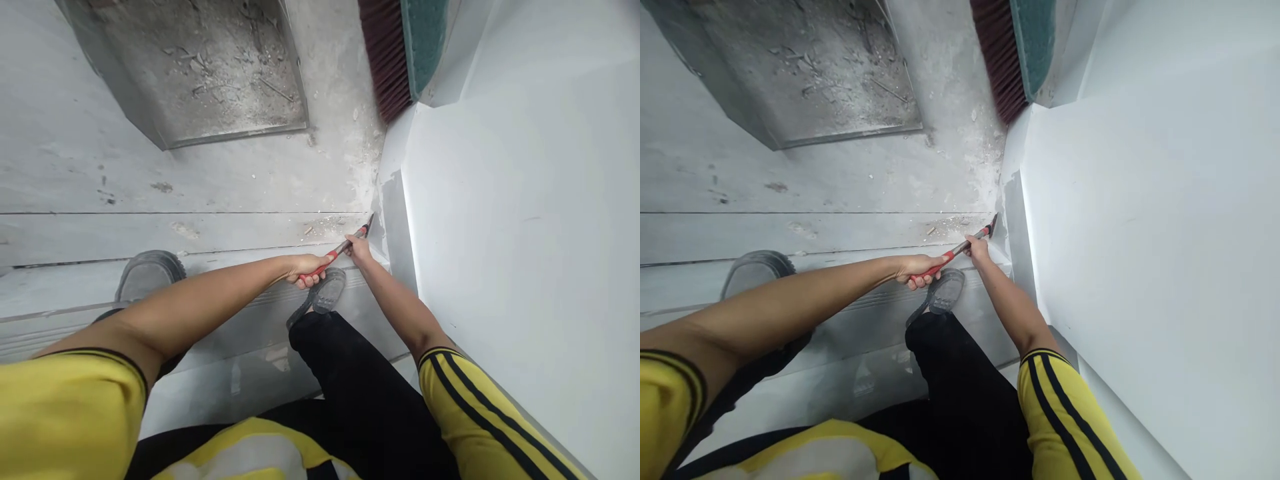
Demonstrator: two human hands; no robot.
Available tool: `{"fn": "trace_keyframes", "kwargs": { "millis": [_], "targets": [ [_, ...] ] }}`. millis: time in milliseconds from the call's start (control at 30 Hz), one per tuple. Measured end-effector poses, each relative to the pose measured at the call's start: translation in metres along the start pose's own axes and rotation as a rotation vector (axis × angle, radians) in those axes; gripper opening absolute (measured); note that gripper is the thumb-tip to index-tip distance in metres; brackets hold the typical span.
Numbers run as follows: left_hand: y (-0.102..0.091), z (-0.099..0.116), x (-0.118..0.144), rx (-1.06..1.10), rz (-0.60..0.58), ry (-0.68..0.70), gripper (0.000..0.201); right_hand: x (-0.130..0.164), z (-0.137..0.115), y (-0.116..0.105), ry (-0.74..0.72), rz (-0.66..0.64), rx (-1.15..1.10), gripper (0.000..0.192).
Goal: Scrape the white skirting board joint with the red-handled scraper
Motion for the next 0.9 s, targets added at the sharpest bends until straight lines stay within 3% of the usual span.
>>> {"fn": "trace_keyframes", "kwargs": {
  "millis": [133, 267, 400, 533, 600, 733, 800, 900],
  "targets": [
    [0.006, 0.006, -0.003, 0.026, 0.050, 0.019, 0.059, -0.002, -0.005, 0.002, 0.057, -0.001, 0.046, 0.023],
    [0.038, 0.000, -0.001, -0.060, 0.215, 0.097, 0.054, 0.019, -0.020, 0.000, 0.009, 0.012, 0.042, 0.014],
    [0.062, -0.016, 0.020, -0.521, 0.448, 0.150, 0.052, 0.050, -0.036, -0.001, -0.030, -0.206, -0.082, 0.007],
    [0.046, -0.012, 0.067, -1.073, 0.626, -0.046, 0.055, 0.061, -0.042, 0.019, 0.180, -0.440, -0.263, 0.009],
    [0.032, 0.000, 0.094, -1.234, 0.696, -0.137, 0.058, 0.056, -0.045, 0.034, 0.210, -0.480, -0.359, 0.009],
    [0.020, 0.043, 0.123, -1.395, 0.852, -0.043, 0.054, 0.032, -0.061, 0.048, 0.059, -0.277, -0.611, 0.003],
    [0.019, 0.066, 0.120, -1.516, 0.904, 0.022, 0.051, 0.017, -0.068, 0.046, -0.010, -0.169, -0.712, 0.005],
    [0.012, 0.088, 0.102, -1.719, 0.890, 0.033, 0.051, -0.004, -0.070, 0.041, -0.042, -0.076, -0.795, 0.007]
  ]
}}
Point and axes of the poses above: each hand's wrist, its own x-axis away from the middle knuckle, its own y-axis out of the palm, z = x × y, the point moved 2 cm from there along -x, towards the middle knuckle, and after that the axes turned 10 degrees about -z, right-handed, at the moved point
